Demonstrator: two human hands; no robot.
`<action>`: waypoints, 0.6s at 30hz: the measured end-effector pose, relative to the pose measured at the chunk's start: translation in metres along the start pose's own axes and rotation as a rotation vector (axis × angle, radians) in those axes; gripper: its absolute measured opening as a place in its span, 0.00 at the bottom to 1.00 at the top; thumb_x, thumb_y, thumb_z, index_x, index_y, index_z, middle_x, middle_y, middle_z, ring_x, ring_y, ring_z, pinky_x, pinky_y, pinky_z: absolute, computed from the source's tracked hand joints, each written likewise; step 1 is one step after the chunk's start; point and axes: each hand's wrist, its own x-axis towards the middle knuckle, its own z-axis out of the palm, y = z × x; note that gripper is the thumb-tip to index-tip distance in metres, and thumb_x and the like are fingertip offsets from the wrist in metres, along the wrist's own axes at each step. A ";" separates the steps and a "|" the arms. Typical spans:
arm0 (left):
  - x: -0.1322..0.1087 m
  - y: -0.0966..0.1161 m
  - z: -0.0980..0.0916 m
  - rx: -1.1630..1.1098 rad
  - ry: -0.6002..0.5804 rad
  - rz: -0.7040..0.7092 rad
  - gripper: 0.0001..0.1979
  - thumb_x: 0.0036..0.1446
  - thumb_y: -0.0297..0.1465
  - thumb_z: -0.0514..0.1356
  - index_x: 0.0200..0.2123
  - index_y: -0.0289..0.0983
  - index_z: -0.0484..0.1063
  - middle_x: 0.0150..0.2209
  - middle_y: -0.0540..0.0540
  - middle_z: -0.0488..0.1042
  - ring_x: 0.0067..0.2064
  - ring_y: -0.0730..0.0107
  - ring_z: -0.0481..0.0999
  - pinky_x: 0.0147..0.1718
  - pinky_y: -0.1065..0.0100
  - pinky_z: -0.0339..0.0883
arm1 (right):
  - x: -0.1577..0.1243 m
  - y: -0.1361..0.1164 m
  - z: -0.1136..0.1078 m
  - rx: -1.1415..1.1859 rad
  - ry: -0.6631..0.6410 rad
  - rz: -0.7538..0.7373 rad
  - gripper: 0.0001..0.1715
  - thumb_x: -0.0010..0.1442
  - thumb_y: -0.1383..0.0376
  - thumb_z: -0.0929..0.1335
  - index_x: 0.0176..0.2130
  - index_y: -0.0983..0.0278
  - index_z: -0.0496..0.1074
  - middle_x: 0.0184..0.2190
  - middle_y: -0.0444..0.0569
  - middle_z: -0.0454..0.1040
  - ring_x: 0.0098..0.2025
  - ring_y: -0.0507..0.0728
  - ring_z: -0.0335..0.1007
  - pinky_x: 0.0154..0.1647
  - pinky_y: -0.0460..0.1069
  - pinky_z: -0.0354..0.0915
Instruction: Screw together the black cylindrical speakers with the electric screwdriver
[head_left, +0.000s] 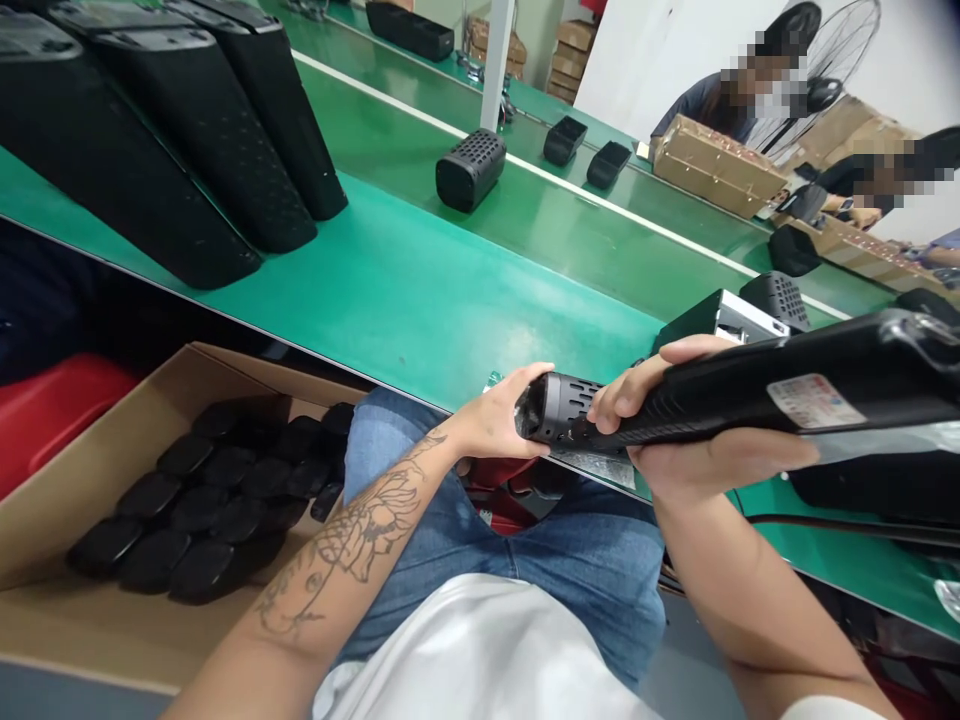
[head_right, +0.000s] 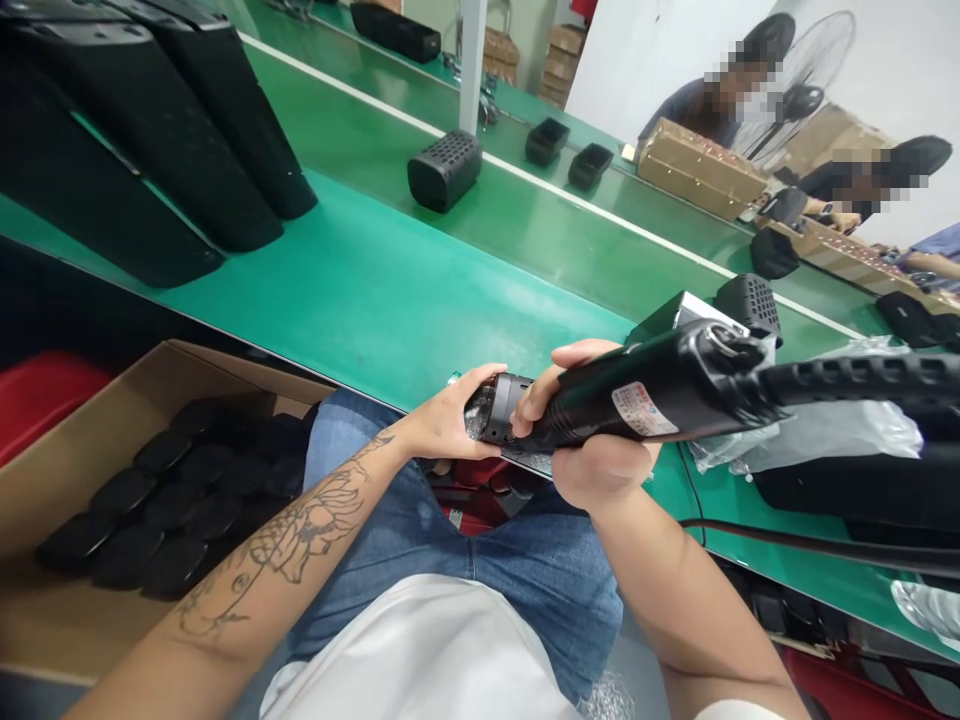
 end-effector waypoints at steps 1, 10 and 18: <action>0.000 0.000 0.000 0.001 0.004 0.006 0.60 0.50 0.40 0.79 0.79 0.44 0.50 0.76 0.37 0.65 0.74 0.48 0.72 0.74 0.50 0.67 | -0.001 0.000 0.001 0.006 0.010 -0.006 0.40 0.58 0.28 0.74 0.45 0.60 0.82 0.23 0.45 0.76 0.17 0.59 0.70 0.19 0.56 0.70; 0.001 -0.001 0.002 -0.063 0.003 0.018 0.58 0.49 0.40 0.79 0.78 0.44 0.54 0.74 0.38 0.66 0.72 0.51 0.73 0.72 0.54 0.69 | 0.005 0.006 -0.003 -0.002 -0.033 0.045 0.43 0.58 0.24 0.70 0.42 0.58 0.80 0.21 0.44 0.73 0.17 0.59 0.69 0.17 0.56 0.70; 0.001 -0.005 0.004 -0.117 0.025 0.032 0.59 0.46 0.43 0.80 0.77 0.48 0.57 0.74 0.41 0.68 0.71 0.46 0.74 0.71 0.51 0.71 | 0.007 -0.007 0.004 0.014 -0.035 0.191 0.41 0.45 0.28 0.80 0.37 0.59 0.82 0.21 0.43 0.76 0.16 0.59 0.69 0.19 0.55 0.71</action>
